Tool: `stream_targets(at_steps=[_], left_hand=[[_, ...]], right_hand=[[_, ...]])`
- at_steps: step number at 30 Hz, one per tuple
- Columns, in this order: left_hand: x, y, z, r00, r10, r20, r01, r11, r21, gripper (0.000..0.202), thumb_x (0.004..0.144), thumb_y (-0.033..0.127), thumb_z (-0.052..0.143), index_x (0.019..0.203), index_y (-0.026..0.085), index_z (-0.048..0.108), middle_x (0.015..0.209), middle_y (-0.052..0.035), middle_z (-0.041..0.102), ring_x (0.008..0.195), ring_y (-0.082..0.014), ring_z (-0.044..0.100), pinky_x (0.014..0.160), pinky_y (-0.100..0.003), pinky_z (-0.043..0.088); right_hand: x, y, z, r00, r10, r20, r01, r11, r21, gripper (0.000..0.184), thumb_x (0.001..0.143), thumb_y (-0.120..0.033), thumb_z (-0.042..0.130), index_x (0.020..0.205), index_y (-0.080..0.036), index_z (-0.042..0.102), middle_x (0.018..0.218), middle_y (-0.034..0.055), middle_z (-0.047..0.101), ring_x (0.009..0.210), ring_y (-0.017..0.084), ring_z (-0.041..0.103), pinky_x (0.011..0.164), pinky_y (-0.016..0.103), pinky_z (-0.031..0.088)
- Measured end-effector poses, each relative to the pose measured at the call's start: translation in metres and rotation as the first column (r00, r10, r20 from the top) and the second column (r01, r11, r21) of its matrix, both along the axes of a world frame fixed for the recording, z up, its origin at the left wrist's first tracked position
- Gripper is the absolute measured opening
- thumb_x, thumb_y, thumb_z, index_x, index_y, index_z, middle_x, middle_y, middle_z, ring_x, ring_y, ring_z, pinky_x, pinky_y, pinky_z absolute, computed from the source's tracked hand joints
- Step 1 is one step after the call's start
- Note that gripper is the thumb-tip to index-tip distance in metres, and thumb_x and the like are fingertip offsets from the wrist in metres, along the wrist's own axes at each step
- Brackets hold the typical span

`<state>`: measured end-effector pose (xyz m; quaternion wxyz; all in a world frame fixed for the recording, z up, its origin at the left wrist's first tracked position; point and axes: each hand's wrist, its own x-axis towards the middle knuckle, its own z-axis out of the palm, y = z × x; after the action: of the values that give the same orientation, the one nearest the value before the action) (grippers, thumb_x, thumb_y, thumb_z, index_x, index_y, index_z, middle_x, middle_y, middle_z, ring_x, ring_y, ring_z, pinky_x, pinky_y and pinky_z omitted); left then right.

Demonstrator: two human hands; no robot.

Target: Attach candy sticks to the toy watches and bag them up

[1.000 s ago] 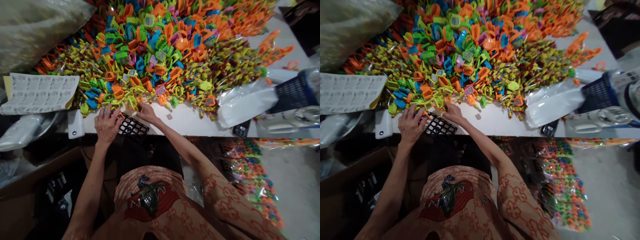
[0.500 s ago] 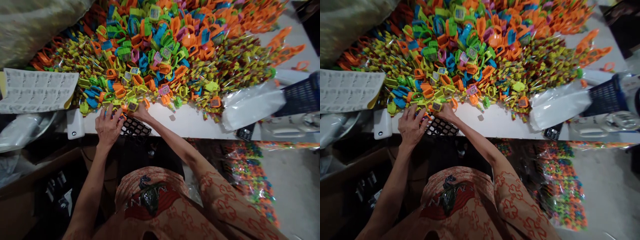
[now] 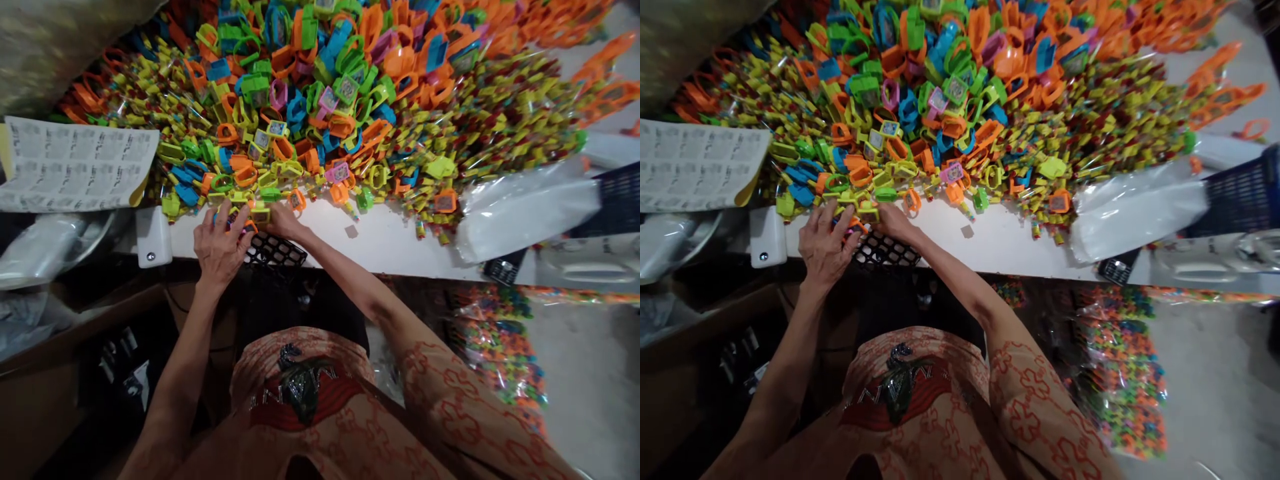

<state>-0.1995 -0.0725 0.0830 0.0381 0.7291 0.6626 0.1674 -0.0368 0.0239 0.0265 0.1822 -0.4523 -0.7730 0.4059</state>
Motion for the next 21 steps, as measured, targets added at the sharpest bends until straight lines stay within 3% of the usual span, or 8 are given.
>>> stream_targets(at_steps=[3,6,12,15,18,21], left_hand=[[0.001,0.001,0.003,1.0,-0.001,0.002,0.001,1.0,-0.021,0.061,0.099,0.066,0.044,0.148,0.032,0.058,0.162,-0.011,0.045,0.147,-0.0387,0.038,0.113,-0.053,0.033],[0.002,0.0,0.004,0.999,0.029,-0.017,-0.029,0.999,-0.023,0.056,0.1,0.062,0.045,0.146,0.034,0.06,0.162,-0.0106,0.046,0.146,-0.0393,0.039,0.112,-0.054,0.035],[0.007,0.004,0.0,0.992,0.129,-0.011,-0.129,0.991,0.048,0.051,0.1,0.052,0.051,0.146,0.033,0.061,0.161,-0.0119,0.047,0.145,-0.0402,0.041,0.112,-0.057,0.035],[0.012,0.016,-0.001,0.987,0.158,0.006,-0.158,0.986,0.056,0.049,0.099,0.047,0.055,0.145,0.033,0.061,0.161,-0.0114,0.047,0.143,-0.0412,0.043,0.112,-0.06,0.034],[0.018,0.027,-0.002,0.985,0.169,0.041,-0.172,0.982,0.08,0.049,0.098,0.045,0.058,0.146,0.032,0.061,0.162,-0.0114,0.046,0.145,-0.0413,0.042,0.115,-0.062,0.032],[0.019,0.027,-0.002,0.984,0.131,0.119,-0.147,0.979,0.138,0.051,0.099,0.047,0.056,0.146,0.028,0.06,0.162,-0.0129,0.046,0.148,-0.0388,0.039,0.12,-0.062,0.027]], right_hand=[[-0.009,-0.012,0.011,0.973,0.032,0.227,-0.05,0.996,0.073,0.021,0.088,-0.014,0.059,0.107,-0.013,0.069,0.109,0.015,0.071,0.1,0.026,0.063,0.086,0.034,0.049],[-0.004,-0.014,0.022,0.946,0.067,0.319,-0.093,0.993,0.067,0.024,0.089,-0.014,0.057,0.108,-0.013,0.072,0.111,0.0154,0.072,0.103,0.028,0.065,0.085,0.034,0.05],[0.017,0.004,0.026,0.867,-0.048,0.495,-0.071,0.973,0.219,0.041,0.092,-0.006,0.042,0.118,-0.013,0.073,0.133,0.02,0.066,0.112,0.032,0.066,0.088,0.039,0.049],[0.02,0.006,0.027,0.829,-0.027,0.559,-0.095,0.978,0.188,0.042,0.092,-0.004,0.041,0.119,-0.011,0.072,0.127,0.0214,0.069,0.113,0.032,0.066,0.088,0.038,0.049],[0.033,0.001,0.031,0.84,-0.155,0.52,0.037,0.972,0.231,0.037,0.088,-0.006,0.048,0.116,-0.013,0.072,0.119,0.0197,0.072,0.106,0.03,0.066,0.083,0.035,0.047],[0.056,-0.01,0.032,0.894,-0.232,0.383,0.177,0.969,0.174,0.022,0.077,-0.009,0.058,0.095,-0.015,0.07,0.1,0.0128,0.073,0.091,0.025,0.064,0.073,0.031,0.043]])
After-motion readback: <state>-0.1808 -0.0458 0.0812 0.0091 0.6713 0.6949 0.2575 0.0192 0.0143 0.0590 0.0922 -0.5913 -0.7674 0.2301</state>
